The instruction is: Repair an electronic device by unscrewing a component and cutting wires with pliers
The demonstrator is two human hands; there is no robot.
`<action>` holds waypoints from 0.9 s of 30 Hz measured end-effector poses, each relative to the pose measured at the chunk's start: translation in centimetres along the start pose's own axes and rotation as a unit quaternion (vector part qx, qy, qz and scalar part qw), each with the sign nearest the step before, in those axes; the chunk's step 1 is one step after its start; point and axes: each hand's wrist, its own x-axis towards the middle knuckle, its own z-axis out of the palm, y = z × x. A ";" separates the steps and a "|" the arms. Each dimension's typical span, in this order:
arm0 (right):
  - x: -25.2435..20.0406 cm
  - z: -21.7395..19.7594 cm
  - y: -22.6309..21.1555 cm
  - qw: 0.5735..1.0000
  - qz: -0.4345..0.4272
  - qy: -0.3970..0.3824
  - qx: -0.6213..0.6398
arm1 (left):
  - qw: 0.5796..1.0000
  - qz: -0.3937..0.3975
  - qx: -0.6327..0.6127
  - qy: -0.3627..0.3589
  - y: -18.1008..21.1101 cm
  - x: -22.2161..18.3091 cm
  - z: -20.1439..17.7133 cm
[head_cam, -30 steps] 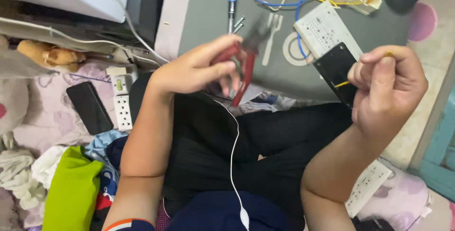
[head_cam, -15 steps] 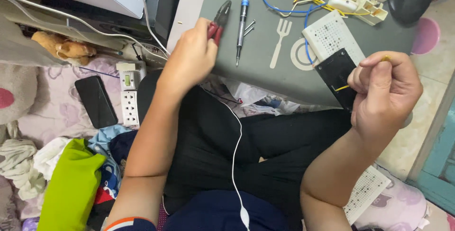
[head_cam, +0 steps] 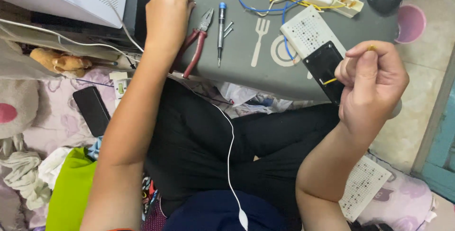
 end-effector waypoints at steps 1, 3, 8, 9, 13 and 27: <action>0.0 0.0 -0.1 1.000 0.003 0.001 -0.001 | 1.000 0.000 -0.001 -0.003 -0.1 0.2 0.9; 0.2 0.2 -0.4 1.000 0.000 -0.001 -0.003 | 0.991 0.030 0.122 0.046 -0.7 0.7 2.4; 0.1 0.3 -0.7 1.000 0.001 -0.008 -0.007 | 1.000 0.002 -0.011 -0.001 -2.0 1.5 2.0; 0.1 0.3 -0.6 1.000 0.000 -0.007 -0.004 | 1.000 0.003 -0.005 -0.004 -1.6 1.2 1.9; 0.2 0.3 -0.1 1.000 0.002 -0.008 0.022 | 1.000 0.007 0.015 -0.013 -1.9 1.0 1.5; 0.1 0.9 -0.3 0.999 -0.009 -0.030 -0.010 | 0.994 0.020 0.085 -0.072 -3.9 -2.3 0.4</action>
